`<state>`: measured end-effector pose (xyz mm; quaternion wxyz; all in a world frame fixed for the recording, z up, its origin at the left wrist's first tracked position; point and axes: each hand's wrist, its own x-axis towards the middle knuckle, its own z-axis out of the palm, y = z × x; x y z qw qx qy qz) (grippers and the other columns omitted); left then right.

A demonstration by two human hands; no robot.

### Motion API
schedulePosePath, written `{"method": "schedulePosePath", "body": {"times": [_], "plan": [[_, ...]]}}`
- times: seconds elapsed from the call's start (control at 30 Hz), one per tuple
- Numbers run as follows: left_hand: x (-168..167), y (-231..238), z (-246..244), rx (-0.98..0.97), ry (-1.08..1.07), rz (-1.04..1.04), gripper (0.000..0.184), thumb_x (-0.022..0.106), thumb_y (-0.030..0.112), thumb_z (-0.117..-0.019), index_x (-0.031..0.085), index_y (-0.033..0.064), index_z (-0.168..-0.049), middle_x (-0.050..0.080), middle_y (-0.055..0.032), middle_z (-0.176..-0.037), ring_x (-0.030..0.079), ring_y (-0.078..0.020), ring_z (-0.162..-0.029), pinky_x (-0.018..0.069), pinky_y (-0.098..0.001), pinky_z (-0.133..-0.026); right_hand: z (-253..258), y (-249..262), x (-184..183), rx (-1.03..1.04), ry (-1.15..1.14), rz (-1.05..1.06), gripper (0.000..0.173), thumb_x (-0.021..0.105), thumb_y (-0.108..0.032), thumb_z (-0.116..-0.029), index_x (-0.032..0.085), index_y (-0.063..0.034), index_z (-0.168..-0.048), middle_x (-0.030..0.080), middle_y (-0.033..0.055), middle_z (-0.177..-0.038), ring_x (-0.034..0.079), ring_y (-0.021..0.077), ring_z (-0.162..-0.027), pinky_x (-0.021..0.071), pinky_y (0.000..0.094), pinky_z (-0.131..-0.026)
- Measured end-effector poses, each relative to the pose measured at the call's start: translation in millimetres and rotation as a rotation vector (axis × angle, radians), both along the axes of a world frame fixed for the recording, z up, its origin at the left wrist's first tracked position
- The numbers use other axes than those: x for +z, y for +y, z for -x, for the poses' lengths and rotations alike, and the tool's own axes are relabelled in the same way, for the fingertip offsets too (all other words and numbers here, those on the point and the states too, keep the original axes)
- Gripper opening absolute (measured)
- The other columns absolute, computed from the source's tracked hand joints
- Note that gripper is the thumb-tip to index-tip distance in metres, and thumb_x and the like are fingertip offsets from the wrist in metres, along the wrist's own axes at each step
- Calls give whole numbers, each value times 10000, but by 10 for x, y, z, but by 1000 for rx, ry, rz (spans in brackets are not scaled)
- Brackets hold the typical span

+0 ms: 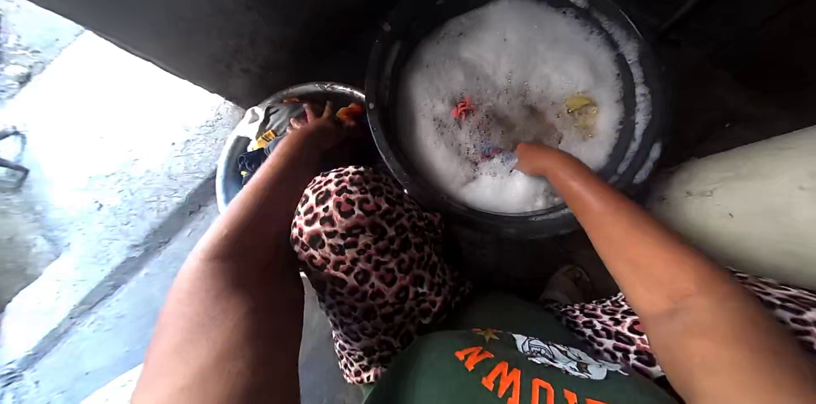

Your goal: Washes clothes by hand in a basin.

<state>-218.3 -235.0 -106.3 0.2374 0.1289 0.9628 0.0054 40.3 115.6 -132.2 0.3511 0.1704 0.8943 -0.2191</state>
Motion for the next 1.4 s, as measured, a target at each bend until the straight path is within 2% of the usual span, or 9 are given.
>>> {"method": "schedulePosePath", "body": {"times": [0.17, 0.27, 0.33, 0.63, 0.8, 0.97, 1.17, 1.3, 1.4], "plan": [[1272, 655, 22, -207, -23, -421, 560, 604, 372, -1044, 490, 53, -1490, 498, -264, -1490, 499, -437, -1366, 391, -659, -1104, -1, 286, 1407, -3, 309, 136, 334, 594, -248, -1056, 690, 61, -975, 665, 233, -934, 637, 348, -893, 482, 601, -834], [1760, 1368, -470, -417, -238, -622, 535, 597, 404, -1028, 531, 133, -1484, 553, -110, -1485, 535, -244, -1358, 435, -494, -1124, -242, 413, 1995, -77, 773, 334, 192, 597, -219, -1025, 706, -115, -906, 672, -84, -810, 629, -19, -753, 554, 233, -742], [1793, 1794, -885, -424, -435, -743, 558, 494, 465, -1061, 468, 186, -1544, 522, -77, -1520, 524, -226, -1366, 449, -473, -1106, -302, 433, 2148, -193, 961, 604, 153, 560, -156, -1043, 703, -139, -993, 731, -120, -891, 705, -10, -842, 618, 228, -816], [760, 2432, -1290, 90, -624, -1413, 309, 478, 236, -1103, 619, -19, -1203, 681, -86, -978, 660, -141, -822, 580, -333, -763, -328, 684, 1440, -506, 851, 566, 529, 700, 80, -834, 538, -10, -1330, 664, 89, -1151, 674, 119, -953, 595, 315, -834], [854, 2371, -1110, 226, -546, -1487, 174, 635, 182, -1028, 593, 20, -1077, 687, -84, -918, 689, -166, -785, 604, -342, -712, -335, 913, 1023, -601, 672, 350, 147, 730, -150, -953, 664, -30, -1008, 657, 51, -848, 596, 82, -648, 526, 260, -586], [851, 2377, -1027, 400, -535, -1527, 128, 625, 182, -1032, 561, 71, -1034, 660, -65, -819, 604, -109, -587, 507, -239, -506, -312, 940, 1151, -584, 722, 372, 183, 617, -179, -1031, 665, -26, -943, 627, 21, -849, 599, 72, -747, 546, 304, -740], [930, 2089, -805, -227, -435, -1059, 220, 693, 197, -979, 618, 105, -1165, 621, -7, -882, 456, -40, -524, 383, -192, -456, -276, 1022, 1170, -567, 969, 331, 167, 632, -160, -1000, 659, -70, -862, 596, -48, -785, 557, -2, -722, 504, 232, -732], [999, 2143, -817, -622, -215, -703, 436, 850, 133, -835, 678, -47, -1193, 630, -247, -1287, 646, -312, -1150, 526, -469, -1006, -248, 1060, 1109, -646, 1211, 457, 119, 618, -154, -982, 672, -105, -888, 666, -72, -845, 633, 2, -796, 557, 252, -783], [994, 2105, -798, -488, -250, -864, 201, 634, 193, -1022, 687, 0, -1011, 655, -36, -893, 572, -72, -751, 492, -270, -724, -260, 1020, 1217, -756, 1193, 404, 160, 588, -183, -1015, 608, -141, -861, 585, -91, -781, 588, -5, -734, 531, 232, -733]]}}
